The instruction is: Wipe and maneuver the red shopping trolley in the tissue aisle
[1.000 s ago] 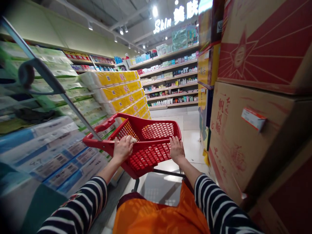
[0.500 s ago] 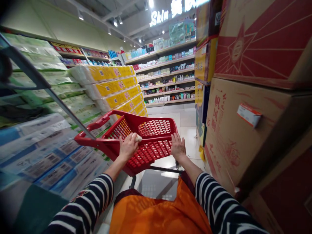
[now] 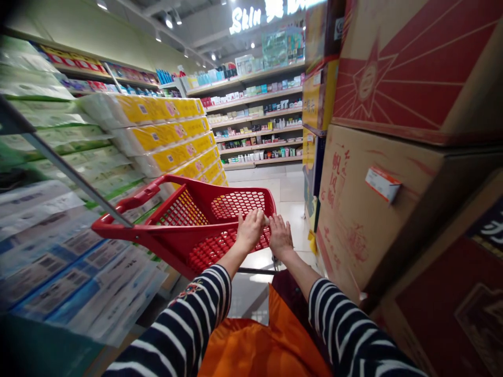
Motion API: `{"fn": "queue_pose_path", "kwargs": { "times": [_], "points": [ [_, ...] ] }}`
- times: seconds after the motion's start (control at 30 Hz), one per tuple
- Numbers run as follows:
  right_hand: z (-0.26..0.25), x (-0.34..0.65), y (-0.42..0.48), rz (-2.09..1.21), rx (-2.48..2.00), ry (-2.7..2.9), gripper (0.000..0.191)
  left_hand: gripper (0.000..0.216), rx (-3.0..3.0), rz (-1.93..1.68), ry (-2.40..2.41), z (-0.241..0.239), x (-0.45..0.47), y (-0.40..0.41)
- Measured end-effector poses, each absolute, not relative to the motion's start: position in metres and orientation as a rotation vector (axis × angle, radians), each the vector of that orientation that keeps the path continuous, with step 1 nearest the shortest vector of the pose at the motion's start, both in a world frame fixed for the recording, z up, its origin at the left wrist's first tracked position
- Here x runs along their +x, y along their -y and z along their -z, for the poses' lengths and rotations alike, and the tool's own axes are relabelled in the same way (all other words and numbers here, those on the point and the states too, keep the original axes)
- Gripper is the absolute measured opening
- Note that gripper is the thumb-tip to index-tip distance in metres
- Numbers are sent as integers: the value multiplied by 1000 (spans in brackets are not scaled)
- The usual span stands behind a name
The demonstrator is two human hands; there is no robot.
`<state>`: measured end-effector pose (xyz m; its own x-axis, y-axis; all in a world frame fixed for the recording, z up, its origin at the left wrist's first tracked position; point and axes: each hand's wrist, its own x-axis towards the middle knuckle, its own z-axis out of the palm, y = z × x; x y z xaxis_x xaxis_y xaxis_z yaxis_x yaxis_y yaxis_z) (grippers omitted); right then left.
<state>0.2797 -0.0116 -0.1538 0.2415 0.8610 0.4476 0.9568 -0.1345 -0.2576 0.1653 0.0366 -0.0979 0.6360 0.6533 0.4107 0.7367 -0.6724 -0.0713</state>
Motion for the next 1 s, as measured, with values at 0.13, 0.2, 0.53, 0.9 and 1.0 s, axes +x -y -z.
{"fn": "queue_pose_path", "kwargs": {
  "times": [0.13,0.2,0.53,0.9,1.0],
  "points": [
    [154,276,15,252,-1987,1676,58,44,-2552,562,1184,98,125,-45],
    [153,269,14,253,-1931,1701,59,46,-2501,556,1233,97,104,-48],
    [143,249,6,311,-1829,1684,54,48,-2582,481,1151,106,142,-35],
    [141,246,11,229,-1834,1760,59,48,-2473,585,1299,99,93,-45],
    [140,240,9,235,-1807,1771,58,47,-2518,552,1234,101,110,-40]
  ]
}}
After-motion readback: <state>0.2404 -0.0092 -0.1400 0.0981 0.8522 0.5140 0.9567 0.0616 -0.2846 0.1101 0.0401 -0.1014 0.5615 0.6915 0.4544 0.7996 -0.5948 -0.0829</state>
